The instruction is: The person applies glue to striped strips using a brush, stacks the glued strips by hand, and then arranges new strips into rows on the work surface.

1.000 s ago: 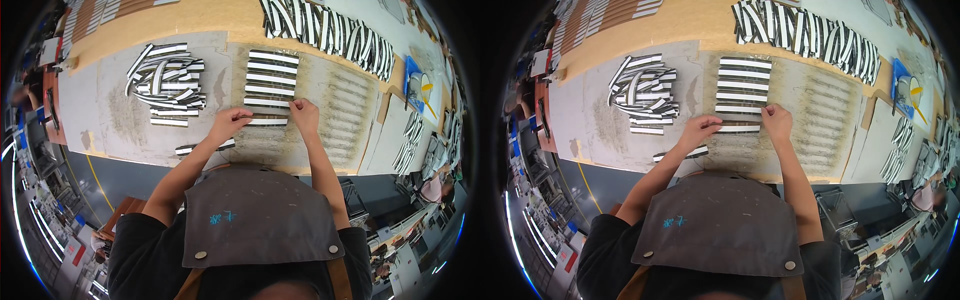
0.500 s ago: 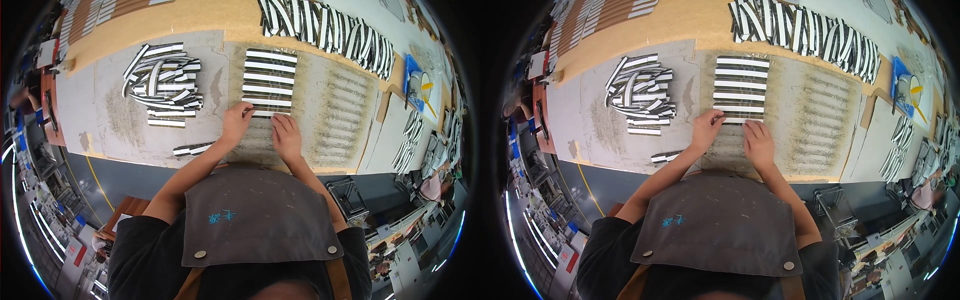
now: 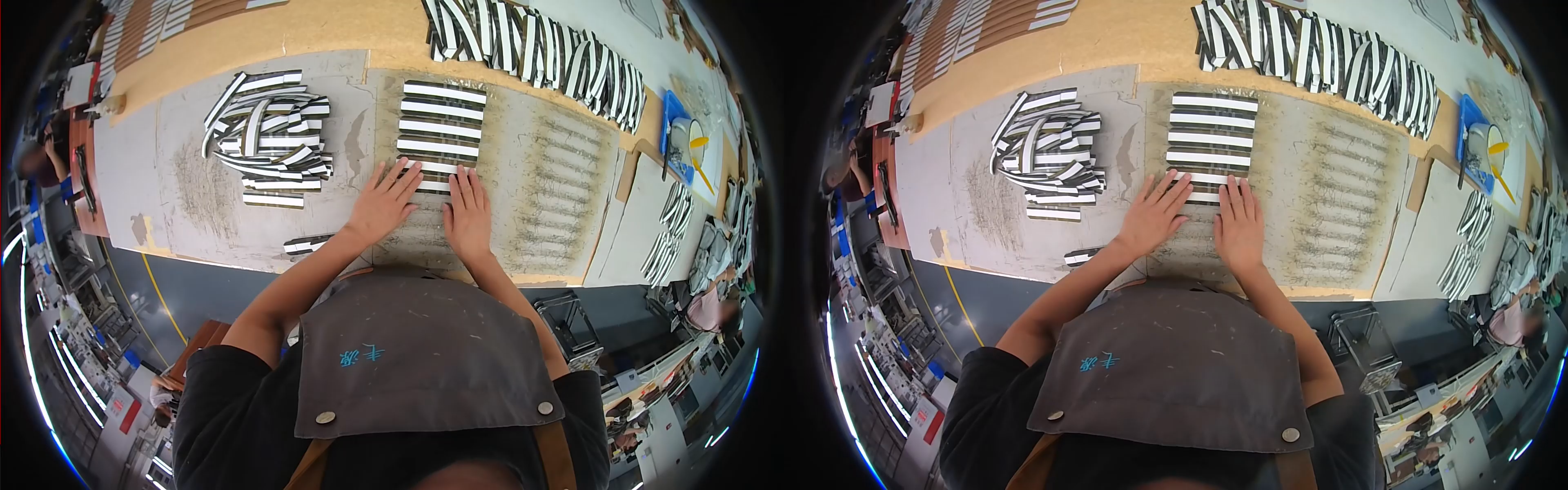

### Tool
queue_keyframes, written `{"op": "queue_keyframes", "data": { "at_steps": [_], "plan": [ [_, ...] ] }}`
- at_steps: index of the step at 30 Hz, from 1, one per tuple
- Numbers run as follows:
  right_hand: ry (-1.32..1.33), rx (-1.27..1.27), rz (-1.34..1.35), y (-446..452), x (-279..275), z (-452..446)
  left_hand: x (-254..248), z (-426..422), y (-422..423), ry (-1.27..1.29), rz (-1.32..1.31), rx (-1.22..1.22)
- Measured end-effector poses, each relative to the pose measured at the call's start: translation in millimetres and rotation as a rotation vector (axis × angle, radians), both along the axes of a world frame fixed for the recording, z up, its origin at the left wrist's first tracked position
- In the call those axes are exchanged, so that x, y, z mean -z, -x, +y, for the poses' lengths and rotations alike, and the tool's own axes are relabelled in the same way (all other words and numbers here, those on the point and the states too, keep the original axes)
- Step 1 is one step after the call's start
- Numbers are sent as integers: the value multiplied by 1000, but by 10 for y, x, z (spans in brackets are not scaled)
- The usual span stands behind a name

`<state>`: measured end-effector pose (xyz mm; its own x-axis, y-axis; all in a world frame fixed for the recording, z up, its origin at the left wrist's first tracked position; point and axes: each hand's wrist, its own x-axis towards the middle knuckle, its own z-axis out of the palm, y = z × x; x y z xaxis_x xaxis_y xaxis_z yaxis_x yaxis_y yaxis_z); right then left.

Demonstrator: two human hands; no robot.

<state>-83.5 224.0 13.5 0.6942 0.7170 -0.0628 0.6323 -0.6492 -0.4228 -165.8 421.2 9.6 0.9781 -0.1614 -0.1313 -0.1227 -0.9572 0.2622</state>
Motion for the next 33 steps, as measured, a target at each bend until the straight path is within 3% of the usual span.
{"op": "queue_keyframes", "data": {
  "at_steps": [18, 20, 22, 25, 27, 30, 33],
  "plan": [
    [-115, -62, 61, 142, -187, -29, -97, -46, 174, 60, -6, -3],
    [-263, -92, 179, 60, -436, 56, -131, 21, 222, 112, -52, -45],
    [-449, -263, 408, -114, -1184, 289, -201, 119, 355, 176, -85, -134],
    [-738, -635, 148, -123, -2280, 586, -299, 289, 666, 220, -25, -208],
    [-780, -775, 164, -54, -2874, 580, -362, 363, 936, 222, 18, -243],
    [-1042, -607, 182, 309, -3088, 569, -370, 373, 1154, 210, 8, -283],
    [-1136, -36, 132, 780, -3304, 782, -329, 363, 1319, 177, 10, -335]
  ]
}}
